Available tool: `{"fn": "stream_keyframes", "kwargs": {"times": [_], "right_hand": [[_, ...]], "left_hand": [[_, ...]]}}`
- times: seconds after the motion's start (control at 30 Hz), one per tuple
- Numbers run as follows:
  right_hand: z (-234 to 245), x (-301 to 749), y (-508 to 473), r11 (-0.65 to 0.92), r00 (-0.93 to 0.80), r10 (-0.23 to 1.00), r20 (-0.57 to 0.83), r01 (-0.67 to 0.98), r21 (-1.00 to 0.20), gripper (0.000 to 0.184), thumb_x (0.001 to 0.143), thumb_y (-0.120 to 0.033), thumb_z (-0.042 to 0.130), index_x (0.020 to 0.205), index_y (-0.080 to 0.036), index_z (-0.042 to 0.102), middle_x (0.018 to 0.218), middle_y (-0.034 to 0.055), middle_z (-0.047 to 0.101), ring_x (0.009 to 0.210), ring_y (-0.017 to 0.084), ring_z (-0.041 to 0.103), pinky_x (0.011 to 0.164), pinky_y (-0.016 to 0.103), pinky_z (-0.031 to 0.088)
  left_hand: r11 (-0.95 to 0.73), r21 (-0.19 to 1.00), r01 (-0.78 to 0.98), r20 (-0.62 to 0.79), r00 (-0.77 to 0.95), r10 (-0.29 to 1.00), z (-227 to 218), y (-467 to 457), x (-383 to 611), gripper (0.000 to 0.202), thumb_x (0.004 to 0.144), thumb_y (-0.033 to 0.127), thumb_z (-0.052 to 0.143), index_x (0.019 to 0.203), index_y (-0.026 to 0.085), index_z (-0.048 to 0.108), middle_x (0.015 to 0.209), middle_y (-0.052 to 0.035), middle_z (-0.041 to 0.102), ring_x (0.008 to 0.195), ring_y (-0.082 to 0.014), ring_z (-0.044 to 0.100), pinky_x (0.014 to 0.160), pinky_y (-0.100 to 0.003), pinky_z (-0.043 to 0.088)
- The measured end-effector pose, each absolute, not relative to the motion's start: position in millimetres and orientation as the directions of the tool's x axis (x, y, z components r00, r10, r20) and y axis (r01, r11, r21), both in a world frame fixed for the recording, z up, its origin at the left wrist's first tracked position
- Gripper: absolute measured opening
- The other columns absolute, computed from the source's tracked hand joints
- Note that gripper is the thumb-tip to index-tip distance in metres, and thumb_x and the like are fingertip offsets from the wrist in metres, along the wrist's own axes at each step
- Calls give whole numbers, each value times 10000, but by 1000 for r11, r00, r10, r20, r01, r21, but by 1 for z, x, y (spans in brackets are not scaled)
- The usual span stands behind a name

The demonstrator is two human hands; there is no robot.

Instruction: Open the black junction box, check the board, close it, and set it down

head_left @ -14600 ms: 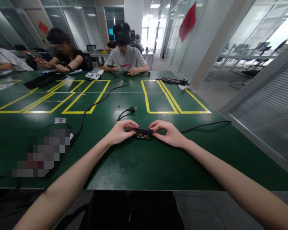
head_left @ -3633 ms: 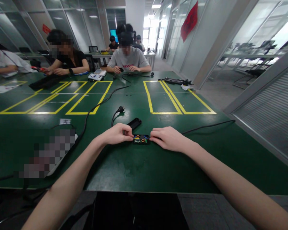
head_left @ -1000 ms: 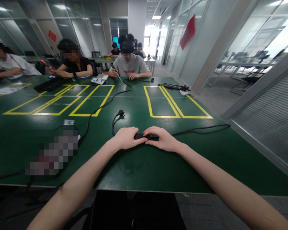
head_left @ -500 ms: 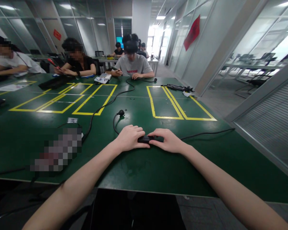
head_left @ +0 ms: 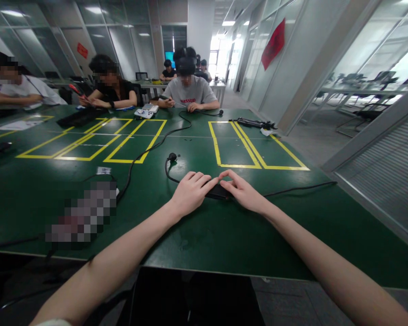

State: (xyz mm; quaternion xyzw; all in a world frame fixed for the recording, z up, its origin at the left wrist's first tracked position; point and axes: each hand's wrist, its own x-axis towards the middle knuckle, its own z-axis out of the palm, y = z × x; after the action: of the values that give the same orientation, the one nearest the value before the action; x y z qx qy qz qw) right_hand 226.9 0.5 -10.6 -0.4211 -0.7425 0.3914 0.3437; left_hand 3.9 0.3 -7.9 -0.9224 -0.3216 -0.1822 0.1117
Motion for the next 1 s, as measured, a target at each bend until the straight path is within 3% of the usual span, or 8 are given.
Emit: {"fn": "stream_keyframes", "kwargs": {"times": [0.07,0.17,0.23,0.33,0.5,0.67,0.83,1.0], "right_hand": [[-12,228,1,323,-424,893,148,376,-869,268,1014,-488,460,1038,-230,530,689,-39,609,618,159,601,582,272,498],[-12,227,-1,445,-427,872,241,483,-754,246,1025,-456,448,1022,-233,550,787,0,662,714,182,641,690,311,529],[-10,227,-3,575,-492,807,328,524,-628,280,960,-462,589,1115,-229,581,986,57,712,865,217,678,793,350,544],[-8,227,-4,701,-618,706,346,540,-466,531,823,-438,780,1266,-223,582,1185,113,706,1021,274,690,874,392,551],[-11,227,-3,745,-670,667,327,601,-288,302,933,-382,677,1174,-202,643,1042,115,743,946,279,709,815,396,558],[-14,223,-3,808,-742,584,330,571,-147,319,938,-371,666,1200,-189,645,1067,135,741,957,292,701,829,416,562],[-19,220,-3,815,-691,563,453,553,-171,256,980,-287,565,1196,-179,650,1153,162,735,1012,293,706,876,427,563],[-18,233,9,658,-427,731,532,647,-385,245,957,-323,577,1155,-195,643,1008,106,754,830,243,707,736,341,547]], "left_hand": [[-765,-81,638,381,729,568,-8,-1,7,575,864,64,483,1434,140,518,1260,-156,677,1132,-290,590,963,-456,449],[-756,-57,652,325,729,603,-6,-3,9,561,844,83,518,1404,103,534,1221,-174,690,1126,-310,584,962,-476,438],[-750,-40,661,294,725,623,-6,-3,8,528,844,111,547,1372,96,557,1196,-171,700,1119,-314,586,963,-474,430],[-743,-11,669,257,720,644,-7,-3,7,476,864,163,579,1332,77,580,1164,-160,717,1103,-310,597,963,-457,422],[-735,48,677,250,704,665,-10,0,5,546,878,201,609,1398,55,529,1197,-170,717,1111,-298,615,967,-436,426],[-763,77,641,255,727,637,-11,2,1,528,888,245,634,1374,55,558,1136,-163,738,1083,-290,637,979,-432,439],[-770,128,625,354,696,625,-8,0,-5,553,951,323,591,1445,85,511,1261,-181,699,1165,-295,619,1013,-452,447],[-769,130,626,622,553,555,-4,0,-13,578,965,289,557,1520,172,445,1502,-160,548,1368,-304,499,1131,-485,374]]}}
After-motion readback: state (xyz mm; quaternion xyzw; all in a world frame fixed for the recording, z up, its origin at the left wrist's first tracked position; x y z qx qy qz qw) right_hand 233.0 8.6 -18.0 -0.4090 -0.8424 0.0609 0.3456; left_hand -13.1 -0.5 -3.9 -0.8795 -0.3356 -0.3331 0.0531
